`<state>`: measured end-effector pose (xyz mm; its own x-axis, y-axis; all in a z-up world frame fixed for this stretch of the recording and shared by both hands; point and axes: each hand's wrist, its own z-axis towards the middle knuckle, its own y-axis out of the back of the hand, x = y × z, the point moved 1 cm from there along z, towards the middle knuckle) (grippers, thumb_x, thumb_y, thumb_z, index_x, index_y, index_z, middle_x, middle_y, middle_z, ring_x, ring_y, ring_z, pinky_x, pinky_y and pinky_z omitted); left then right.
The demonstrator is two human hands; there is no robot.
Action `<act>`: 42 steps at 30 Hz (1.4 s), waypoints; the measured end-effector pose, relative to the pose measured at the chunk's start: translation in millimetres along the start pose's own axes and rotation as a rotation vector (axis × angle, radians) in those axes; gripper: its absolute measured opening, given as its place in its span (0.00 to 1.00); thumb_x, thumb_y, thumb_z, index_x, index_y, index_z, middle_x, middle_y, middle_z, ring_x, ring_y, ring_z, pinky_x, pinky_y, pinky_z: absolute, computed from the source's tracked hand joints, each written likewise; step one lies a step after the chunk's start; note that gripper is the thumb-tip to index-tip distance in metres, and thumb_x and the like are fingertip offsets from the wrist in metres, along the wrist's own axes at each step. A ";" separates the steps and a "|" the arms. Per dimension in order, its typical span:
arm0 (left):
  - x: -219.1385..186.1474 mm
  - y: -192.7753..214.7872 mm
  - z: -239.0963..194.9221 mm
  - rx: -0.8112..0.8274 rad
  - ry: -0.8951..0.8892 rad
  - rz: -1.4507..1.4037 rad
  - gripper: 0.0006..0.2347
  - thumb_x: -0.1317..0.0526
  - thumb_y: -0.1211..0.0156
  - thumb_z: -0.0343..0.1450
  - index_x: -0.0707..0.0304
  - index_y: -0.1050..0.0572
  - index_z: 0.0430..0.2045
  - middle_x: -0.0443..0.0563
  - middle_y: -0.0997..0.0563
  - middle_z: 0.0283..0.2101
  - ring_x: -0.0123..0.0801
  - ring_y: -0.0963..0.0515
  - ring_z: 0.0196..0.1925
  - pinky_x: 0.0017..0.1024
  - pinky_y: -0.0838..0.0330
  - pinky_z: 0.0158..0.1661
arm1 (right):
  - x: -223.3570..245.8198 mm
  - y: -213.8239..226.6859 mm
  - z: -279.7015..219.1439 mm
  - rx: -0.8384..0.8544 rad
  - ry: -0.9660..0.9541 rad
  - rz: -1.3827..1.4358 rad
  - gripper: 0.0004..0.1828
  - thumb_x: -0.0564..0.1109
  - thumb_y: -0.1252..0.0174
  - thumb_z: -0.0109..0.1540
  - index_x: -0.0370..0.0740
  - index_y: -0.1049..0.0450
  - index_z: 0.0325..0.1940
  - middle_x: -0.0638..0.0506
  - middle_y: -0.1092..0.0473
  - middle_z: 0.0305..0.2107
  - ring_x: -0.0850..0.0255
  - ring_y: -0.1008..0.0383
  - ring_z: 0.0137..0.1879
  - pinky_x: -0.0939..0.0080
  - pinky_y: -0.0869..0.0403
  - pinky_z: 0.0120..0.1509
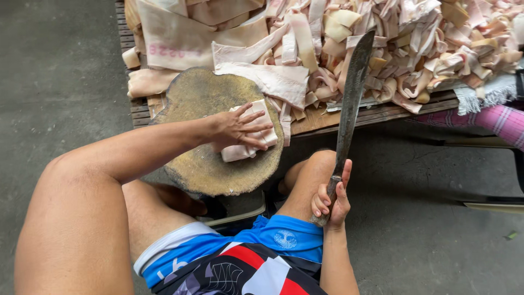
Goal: The person sits cross-legged on a chair with a round wooden cutting board on their lap. They use a large knife to slice sheets of pale, processed meat into thin strips, stacking the cut pieces on the board and occasionally moving them to a pile on a nearby table.
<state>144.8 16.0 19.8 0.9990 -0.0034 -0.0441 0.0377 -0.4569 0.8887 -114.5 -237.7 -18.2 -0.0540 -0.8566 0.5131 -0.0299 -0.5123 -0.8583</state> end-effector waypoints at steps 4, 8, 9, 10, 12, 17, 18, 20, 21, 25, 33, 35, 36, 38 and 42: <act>5.3 42.6 20.0 0.309 0.058 0.058 0.61 0.51 0.17 0.52 0.19 0.67 0.72 0.58 0.64 0.78 0.58 0.63 0.78 0.68 0.64 0.70 | -3.2 1.2 1.1 0.038 0.014 0.039 0.30 0.52 0.62 0.76 0.74 0.57 0.82 0.53 0.44 0.20 0.69 0.41 0.18 0.65 0.28 0.23; 16.1 41.1 34.8 0.160 0.048 0.069 0.56 0.51 0.20 0.54 0.29 0.61 0.74 0.63 0.44 0.70 0.54 0.43 0.71 0.59 0.43 0.64 | -0.8 4.3 1.5 0.001 0.017 0.020 0.30 0.52 0.63 0.76 0.75 0.57 0.82 0.53 0.44 0.20 0.70 0.41 0.18 0.67 0.29 0.23; 22.1 32.4 41.4 0.110 0.048 0.114 0.55 0.52 0.21 0.55 0.35 0.61 0.74 0.64 0.39 0.67 0.52 0.38 0.68 0.55 0.38 0.61 | -1.4 4.5 -0.4 -0.011 0.020 0.032 0.30 0.52 0.63 0.76 0.75 0.57 0.82 0.53 0.44 0.21 0.70 0.41 0.18 0.67 0.29 0.23; 24.8 20.4 44.5 0.025 0.109 0.007 0.51 0.58 0.26 0.59 0.40 0.58 0.76 0.62 0.32 0.61 0.48 0.32 0.60 0.49 0.33 0.57 | -0.9 4.2 -2.6 -0.027 0.019 0.048 0.30 0.52 0.63 0.76 0.75 0.57 0.82 0.53 0.44 0.21 0.69 0.41 0.18 0.67 0.29 0.22; 28.2 -2.3 44.3 -0.133 0.237 -0.212 0.44 0.69 0.37 0.65 0.49 0.53 0.79 0.55 0.19 0.48 0.39 0.18 0.44 0.35 0.24 0.50 | 4.4 6.1 -2.4 -0.022 0.027 0.049 0.29 0.52 0.63 0.76 0.74 0.57 0.82 0.53 0.44 0.21 0.69 0.41 0.18 0.67 0.29 0.22; 6.6 -3.2 15.3 -0.462 0.675 -0.635 0.39 0.69 0.38 0.63 0.59 0.48 0.73 0.58 0.16 0.37 0.41 0.18 0.28 0.35 0.23 0.26 | 16.3 11.4 5.0 -0.010 0.036 0.115 0.29 0.51 0.62 0.77 0.73 0.56 0.82 0.53 0.44 0.21 0.69 0.42 0.18 0.67 0.29 0.22; 9.4 8.6 14.2 -0.594 0.736 -0.711 0.41 0.67 0.33 0.59 0.62 0.47 0.70 0.60 0.17 0.38 0.43 0.18 0.27 0.36 0.23 0.23 | 19.0 12.0 5.9 -0.007 0.042 0.137 0.29 0.51 0.62 0.77 0.73 0.56 0.82 0.53 0.44 0.20 0.69 0.43 0.18 0.67 0.29 0.23; 27.6 34.7 24.6 -0.731 0.858 -1.057 0.38 0.66 0.34 0.65 0.60 0.47 0.71 0.65 0.17 0.37 0.48 0.15 0.31 0.39 0.20 0.35 | 23.7 14.9 10.8 -0.017 0.054 0.185 0.30 0.50 0.61 0.77 0.72 0.56 0.82 0.54 0.44 0.21 0.70 0.43 0.18 0.67 0.29 0.24; 49.0 51.2 40.4 -0.861 0.842 -1.199 0.40 0.66 0.33 0.66 0.59 0.52 0.73 0.66 0.17 0.43 0.50 0.13 0.39 0.41 0.18 0.42 | 25.2 17.0 14.5 -0.031 0.061 0.212 0.30 0.49 0.61 0.77 0.72 0.56 0.82 0.54 0.44 0.21 0.70 0.43 0.18 0.67 0.29 0.24; 171.5 129.8 118.6 -1.360 0.542 -1.181 0.37 0.50 0.29 0.69 0.67 0.48 0.63 0.72 0.28 0.58 0.51 0.15 0.51 0.44 0.16 0.45 | 28.1 19.6 18.7 -0.080 0.074 0.196 0.34 0.47 0.58 0.75 0.74 0.56 0.83 0.55 0.44 0.21 0.71 0.43 0.19 0.69 0.29 0.25; 141.8 45.5 150.4 -0.343 0.818 -0.698 0.31 0.50 0.29 0.62 0.55 0.32 0.60 0.66 0.24 0.54 0.57 0.24 0.57 0.57 0.28 0.55 | 37.0 23.0 15.3 -0.104 0.108 0.131 0.34 0.46 0.57 0.75 0.72 0.56 0.83 0.55 0.44 0.21 0.71 0.42 0.19 0.69 0.29 0.25; 89.8 29.6 160.6 -0.236 0.828 -0.447 0.45 0.50 0.26 0.57 0.59 0.46 0.69 0.72 0.40 0.68 0.74 0.33 0.64 0.64 0.30 0.54 | 37.7 26.3 18.1 -0.102 0.101 0.157 0.34 0.46 0.57 0.75 0.73 0.56 0.83 0.56 0.44 0.21 0.71 0.42 0.19 0.69 0.29 0.25; 78.1 27.5 166.7 -0.210 0.840 -0.261 0.55 0.45 0.23 0.54 0.59 0.54 0.74 0.76 0.47 0.72 0.84 0.37 0.65 0.71 0.33 0.51 | 37.1 27.2 20.0 -0.104 0.103 0.166 0.34 0.46 0.57 0.75 0.73 0.56 0.83 0.56 0.44 0.21 0.72 0.42 0.19 0.69 0.28 0.25; 83.1 20.0 176.4 -0.215 0.870 -0.287 0.45 0.47 0.28 0.59 0.60 0.47 0.70 0.73 0.41 0.68 0.74 0.32 0.60 0.61 0.29 0.48 | 37.3 29.1 19.1 -0.108 0.103 0.161 0.34 0.46 0.57 0.75 0.73 0.57 0.83 0.56 0.44 0.21 0.72 0.42 0.19 0.69 0.28 0.25; 105.1 -28.6 177.7 -0.964 0.801 -2.038 0.24 0.51 0.40 0.74 0.66 0.32 0.61 0.67 0.25 0.57 0.46 0.22 0.47 0.36 0.23 0.39 | 35.3 28.6 4.1 -0.117 0.075 0.060 0.34 0.47 0.57 0.74 0.74 0.57 0.82 0.55 0.44 0.21 0.71 0.42 0.19 0.68 0.28 0.24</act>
<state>244.5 -129.4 -91.4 -0.4901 0.0469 -0.8704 0.3432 0.9283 -0.1432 -113.2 -282.8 -24.6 -0.1339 -0.8761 0.4632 -0.1405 -0.4459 -0.8840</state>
